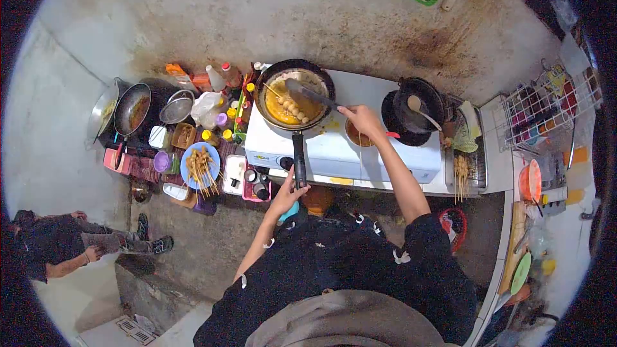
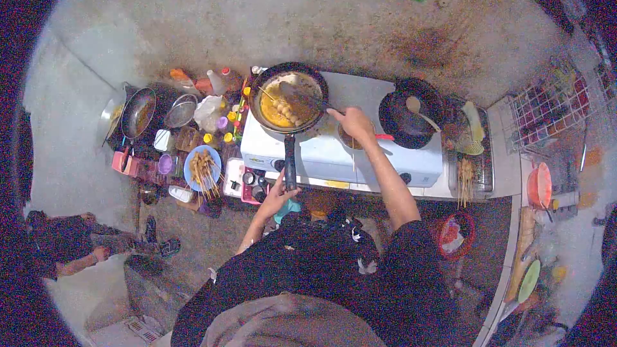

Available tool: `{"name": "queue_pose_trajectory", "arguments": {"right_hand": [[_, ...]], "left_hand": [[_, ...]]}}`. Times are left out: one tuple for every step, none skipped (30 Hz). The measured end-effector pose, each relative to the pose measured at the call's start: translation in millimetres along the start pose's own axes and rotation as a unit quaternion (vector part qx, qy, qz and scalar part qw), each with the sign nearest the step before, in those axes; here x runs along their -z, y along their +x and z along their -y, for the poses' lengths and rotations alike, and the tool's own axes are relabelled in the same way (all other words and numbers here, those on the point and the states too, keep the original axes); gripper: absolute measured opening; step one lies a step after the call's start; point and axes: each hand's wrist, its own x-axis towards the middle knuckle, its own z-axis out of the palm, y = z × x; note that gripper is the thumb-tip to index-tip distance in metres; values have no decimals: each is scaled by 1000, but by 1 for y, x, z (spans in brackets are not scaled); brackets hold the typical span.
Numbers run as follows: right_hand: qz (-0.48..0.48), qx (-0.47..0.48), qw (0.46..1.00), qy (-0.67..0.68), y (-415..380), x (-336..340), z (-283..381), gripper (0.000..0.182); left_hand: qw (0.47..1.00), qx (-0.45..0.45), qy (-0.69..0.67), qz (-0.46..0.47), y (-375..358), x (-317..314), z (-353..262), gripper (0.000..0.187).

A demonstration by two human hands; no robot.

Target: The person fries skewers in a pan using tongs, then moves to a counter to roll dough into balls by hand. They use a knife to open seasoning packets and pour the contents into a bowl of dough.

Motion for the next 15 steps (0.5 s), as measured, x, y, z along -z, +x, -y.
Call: {"name": "queue_pose_trajectory", "arguments": {"right_hand": [[0, -1, 1000, 0, 1, 0, -1, 60], [32, -9, 999, 15, 2, 0, -2, 59], [64, -16, 997, 30, 1, 3, 4, 58], [66, -15, 997, 30, 0, 7, 9, 58], [32, -19, 999, 40, -4, 11, 13, 58], [-3, -23, 998, 51, -8, 14, 18, 58], [-2, -23, 998, 51, -8, 13, 18, 58], [23, -19, 999, 16, -8, 12, 17, 58], [47, -14, 999, -20, -6, 11, 15, 58], [46, -14, 999, -20, -3, 8, 10, 58], [53, -34, 998, 12, 0, 4, 6, 57], [62, -55, 996, 44, 1, 3, 5, 56], [63, -55, 996, 44, 0, 2, 3, 56], [37, -41, 998, 25, -1, 1, 1, 56], [9, -28, 1000, 7, -3, 2, 2, 55]], "left_hand": [[1000, 5, -5, 1, 0, 0, 1, 78], [1000, 9, -10, 1, 1, 1, 2, 78], [1000, 9, -11, 1, 2, 0, 2, 78], [1000, 2, 0, -2, 2, 0, 3, 78], [1000, -3, 11, -5, 1, 1, 4, 78], [1000, -2, 10, -7, 0, 1, 4, 78], [1000, 6, -3, -5, -1, 1, 4, 78], [1000, 13, -15, -2, 0, 1, 3, 78], [1000, 11, -14, -1, 1, 0, 1, 78], [1000, 12, -13, -6, 1, 0, -1, 78], [1000, 14, -12, -12, 0, -1, -2, 78], [1000, 15, -13, -13, 1, 0, 2, 78], [1000, 11, 16, -14, 1, 2, 6, 78], [999, 8, 46, -16, 2, 3, 10, 78], [999, 8, 46, -15, 1, 3, 8, 78]]}}
